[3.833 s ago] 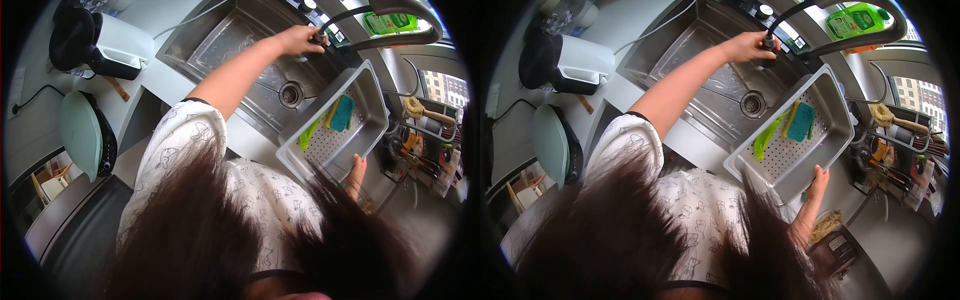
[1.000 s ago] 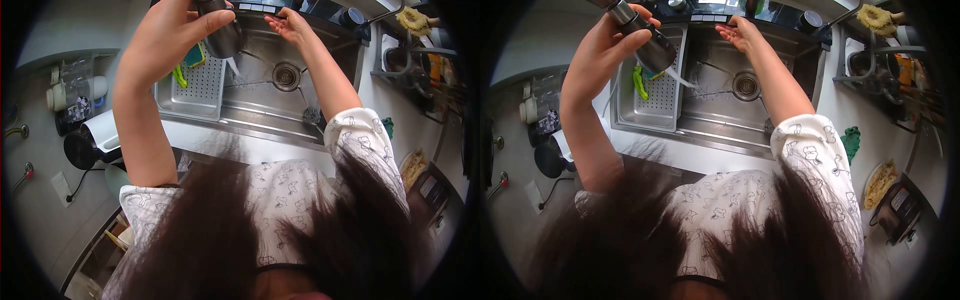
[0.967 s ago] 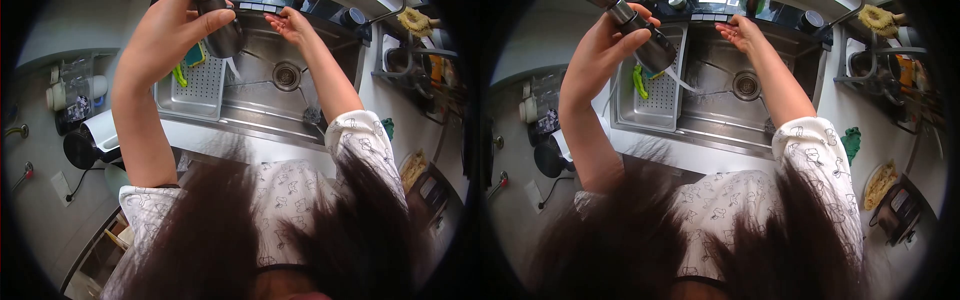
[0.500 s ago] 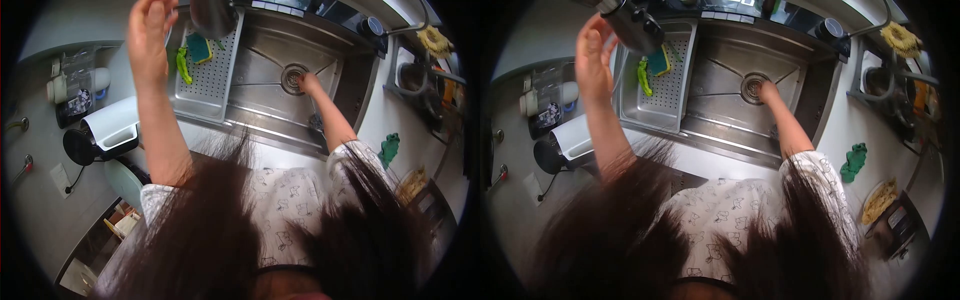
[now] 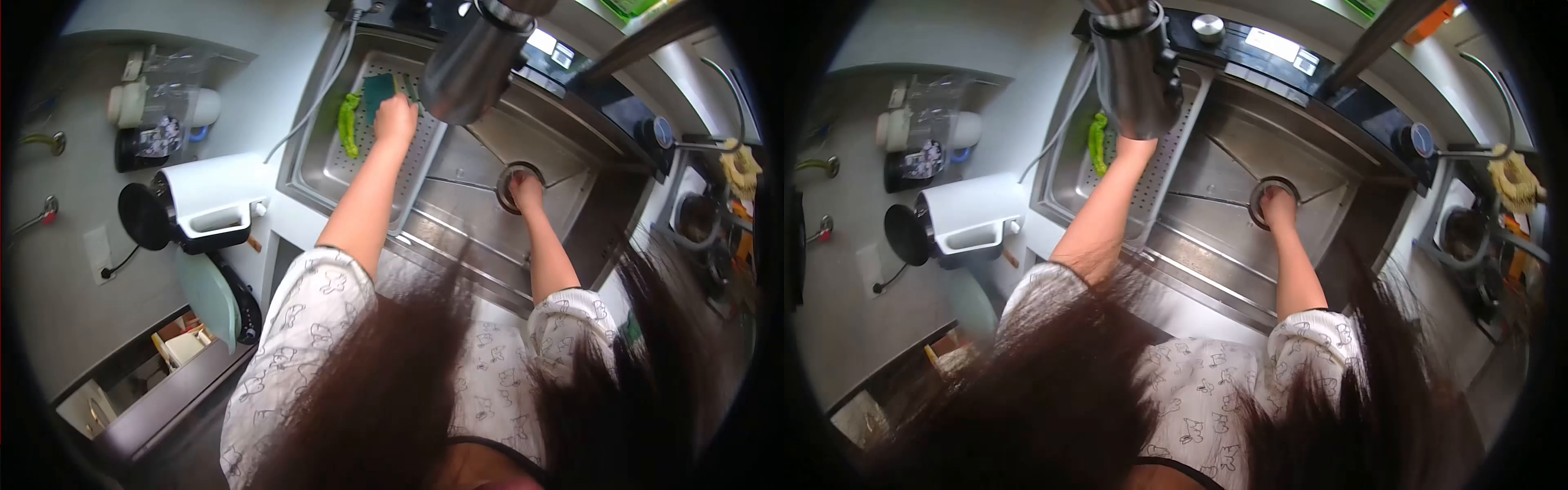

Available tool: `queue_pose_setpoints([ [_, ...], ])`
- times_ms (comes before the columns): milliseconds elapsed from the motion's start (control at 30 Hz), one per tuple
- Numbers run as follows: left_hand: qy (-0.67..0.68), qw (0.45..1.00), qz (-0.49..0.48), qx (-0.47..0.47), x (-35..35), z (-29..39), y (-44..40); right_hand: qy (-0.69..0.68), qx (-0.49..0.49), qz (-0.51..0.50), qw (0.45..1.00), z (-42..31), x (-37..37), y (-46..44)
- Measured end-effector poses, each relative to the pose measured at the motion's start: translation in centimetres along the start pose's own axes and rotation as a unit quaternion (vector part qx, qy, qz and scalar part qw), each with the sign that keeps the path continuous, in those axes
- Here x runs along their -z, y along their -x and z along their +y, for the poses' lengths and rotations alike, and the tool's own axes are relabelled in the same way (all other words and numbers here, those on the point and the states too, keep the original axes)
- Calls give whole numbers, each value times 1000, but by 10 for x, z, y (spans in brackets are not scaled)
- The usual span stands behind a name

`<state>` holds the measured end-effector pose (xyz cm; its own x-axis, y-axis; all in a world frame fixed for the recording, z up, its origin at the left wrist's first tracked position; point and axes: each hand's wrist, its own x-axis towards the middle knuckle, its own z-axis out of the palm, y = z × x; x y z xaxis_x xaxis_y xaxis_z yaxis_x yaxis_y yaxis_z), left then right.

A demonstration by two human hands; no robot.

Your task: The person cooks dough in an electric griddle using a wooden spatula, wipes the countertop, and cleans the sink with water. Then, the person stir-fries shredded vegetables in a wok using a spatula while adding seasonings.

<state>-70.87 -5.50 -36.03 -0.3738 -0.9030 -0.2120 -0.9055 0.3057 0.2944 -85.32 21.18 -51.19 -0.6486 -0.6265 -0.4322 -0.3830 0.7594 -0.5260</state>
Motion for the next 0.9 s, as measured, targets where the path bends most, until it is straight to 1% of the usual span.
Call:
queue_pose_setpoints([
  [33,-25,1000,13,-1,-18,-3,-16,-43,-11,0,999,10,-1,-1],
  [67,-24,1000,12,10,-34,-3,-29,-187,-81,-67,977,11,7,5],
  [100,5,999,7,32,-46,-7,-39,-346,-84,-132,925,4,32,24],
  [133,46,997,-2,55,-59,-9,-47,-402,-101,-132,900,-10,59,50],
  [167,56,997,-20,51,-66,-11,-48,-345,-77,-139,925,2,64,64],
  [200,7,999,-46,10,-63,-11,-44,-125,51,-62,989,27,55,76],
  [233,-43,997,-62,-30,-54,-7,-37,-23,17,-97,995,25,69,93],
  [267,-6,998,-35,-58,-44,-8,-25,-127,-27,-101,986,14,85,110],
  [300,28,996,-4,-83,-28,-11,-10,-232,-64,-103,965,2,99,121],
  [367,114,990,-21,-76,13,-19,26,-338,-84,-79,934,-4,119,134],
  [400,161,984,-25,-68,31,-26,48,-362,-73,-67,927,11,119,132],
  [433,207,976,-33,-57,47,-36,72,-367,-131,-50,919,22,121,130],
  [467,237,968,-60,-56,59,-46,95,-102,-175,-27,979,33,120,126],
  [500,265,959,-84,-52,69,-60,119,219,-54,-1,974,96,90,108],
  [533,262,959,-87,-58,78,-76,142,154,-57,69,984,72,100,119],
  [567,261,960,-81,-65,87,-89,159,10,-150,44,988,22,121,125],
  [633,299,951,-74,1,97,-124,199,-128,-95,56,986,-50,135,152],
  [700,330,942,-40,51,99,-165,232,-228,-29,12,973,-125,131,194],
  [733,323,942,-41,80,101,-183,249,-249,16,-19,968,-151,117,213],
  [767,387,910,-84,124,101,-203,263,-271,63,-56,959,-178,99,231],
  [800,467,867,-92,147,98,-221,279,-287,100,-83,949,-206,80,254],
  [833,461,868,-113,148,99,-239,292,-291,140,-128,938,-226,55,273],
  [867,454,862,-115,193,101,-246,307,-278,154,-174,932,-244,34,295],
  [900,408,875,-145,217,101,-258,313,-262,169,-204,928,-262,14,310],
])
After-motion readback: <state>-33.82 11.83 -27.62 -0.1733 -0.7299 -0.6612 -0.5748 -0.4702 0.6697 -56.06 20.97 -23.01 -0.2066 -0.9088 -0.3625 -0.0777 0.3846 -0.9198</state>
